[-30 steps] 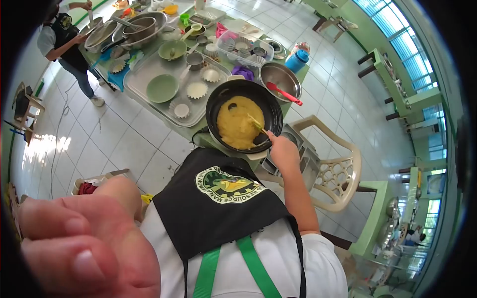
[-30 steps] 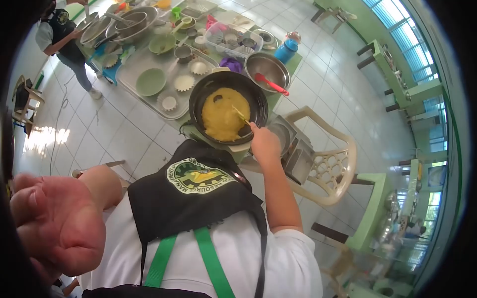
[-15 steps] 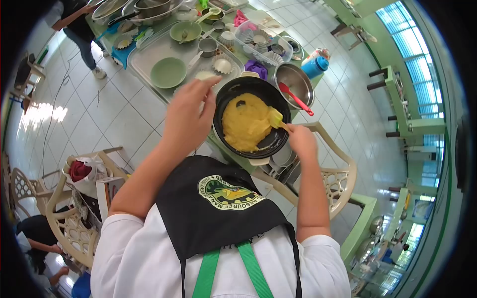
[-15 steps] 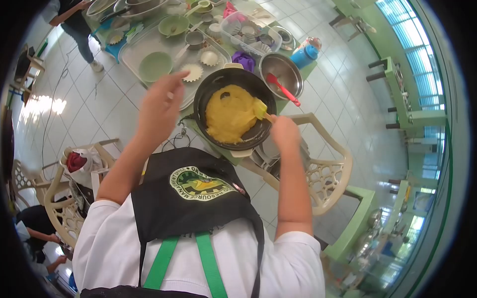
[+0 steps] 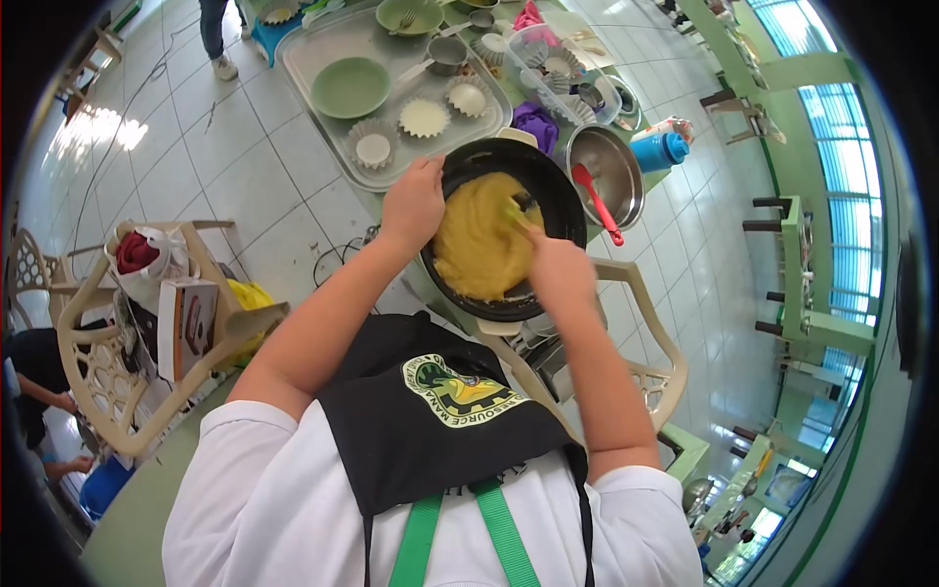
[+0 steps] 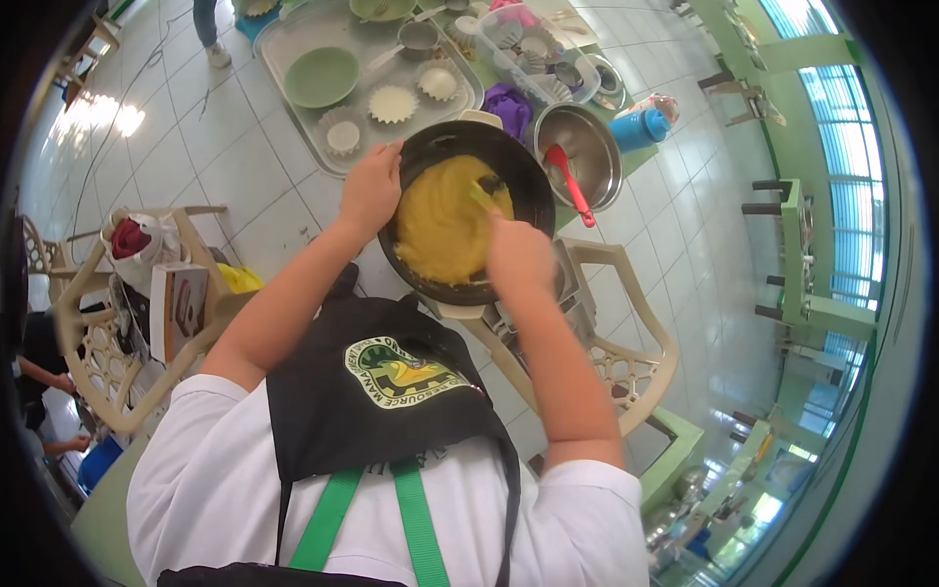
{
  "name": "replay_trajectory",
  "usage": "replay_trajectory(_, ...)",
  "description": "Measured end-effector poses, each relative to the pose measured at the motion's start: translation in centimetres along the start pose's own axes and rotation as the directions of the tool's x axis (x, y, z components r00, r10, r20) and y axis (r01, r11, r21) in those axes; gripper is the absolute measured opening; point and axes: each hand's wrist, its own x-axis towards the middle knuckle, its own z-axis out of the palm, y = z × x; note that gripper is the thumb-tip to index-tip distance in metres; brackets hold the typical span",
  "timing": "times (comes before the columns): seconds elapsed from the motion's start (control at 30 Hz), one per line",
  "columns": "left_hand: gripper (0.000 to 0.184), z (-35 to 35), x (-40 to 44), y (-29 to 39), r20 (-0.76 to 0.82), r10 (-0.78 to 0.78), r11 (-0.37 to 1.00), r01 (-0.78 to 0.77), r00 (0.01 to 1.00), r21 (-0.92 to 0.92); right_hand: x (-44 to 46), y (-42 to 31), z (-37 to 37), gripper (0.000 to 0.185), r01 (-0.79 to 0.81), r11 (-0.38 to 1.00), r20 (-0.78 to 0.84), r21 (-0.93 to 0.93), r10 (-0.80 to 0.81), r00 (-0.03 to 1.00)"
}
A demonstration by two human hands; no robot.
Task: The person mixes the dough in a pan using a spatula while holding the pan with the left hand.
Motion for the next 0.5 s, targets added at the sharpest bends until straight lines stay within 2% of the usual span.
replay_trajectory(0.07,0.028,0.2,-0.1,0.5,-0.018,-0.036,0.999,0.036,0.999,0.013,-1.5,-1.7,0.6,0.029,0.089,0.992,0.002,0.093,-0.089,0.996)
replay_trajectory(0.13,0.027,0.3,0.0,0.4,-0.037,-0.066,0.997,0.067,0.997,0.025,-3.7,0.2,1.3,0.030,0.125,0.989,0.042,0.083,-0.129,0.991)
replay_trajectory(0.2,0.026,0.4,0.2,0.1,-0.031,-0.033,0.999,0.032,0.999,-0.009,-5.3,3.2,-0.3,0.030,0.139,0.990,0.189,0.026,-0.141,0.972)
replay_trajectory(0.23,0.026,0.6,0.5,-0.4,-0.033,-0.036,0.999,0.036,0.999,-0.008,-4.8,4.7,-1.0,0.031,0.111,0.994,0.168,0.014,-0.112,0.980)
replay_trajectory(0.27,0.026,0.7,0.7,-1.0,-0.051,0.027,0.999,-0.028,0.998,-0.015,-4.0,5.5,-1.8,0.032,0.083,0.997,0.147,0.003,-0.082,0.986)
replay_trajectory(0.3,0.025,0.8,0.7,-1.4,-0.068,0.090,0.996,-0.091,0.994,-0.020,-3.1,4.8,-2.7,0.031,0.121,0.991,0.100,-0.049,-0.116,0.988)
replay_trajectory(0.37,0.026,0.7,0.9,-1.4,-0.051,0.072,0.997,-0.074,0.996,-0.028,-0.5,2.9,-0.3,0.032,0.081,0.991,-0.013,-0.110,-0.083,0.997)
replay_trajectory(0.4,0.027,0.6,0.9,-1.1,-0.033,0.056,0.998,-0.057,0.998,-0.039,0.0,1.6,1.1,0.035,0.110,0.984,-0.003,-0.143,-0.112,0.994)
replay_trajectory(0.47,0.027,0.1,0.9,-0.7,-0.033,0.036,0.999,-0.037,0.999,-0.029,-2.2,-1.4,1.2,0.035,0.182,0.983,-0.010,-0.002,-0.182,0.983)
replay_trajectory(0.5,0.026,-0.1,1.0,-0.6,-0.032,0.011,1.000,-0.012,0.999,-0.023,-3.2,-1.3,1.8,0.034,0.183,0.983,0.049,0.004,-0.183,0.982)
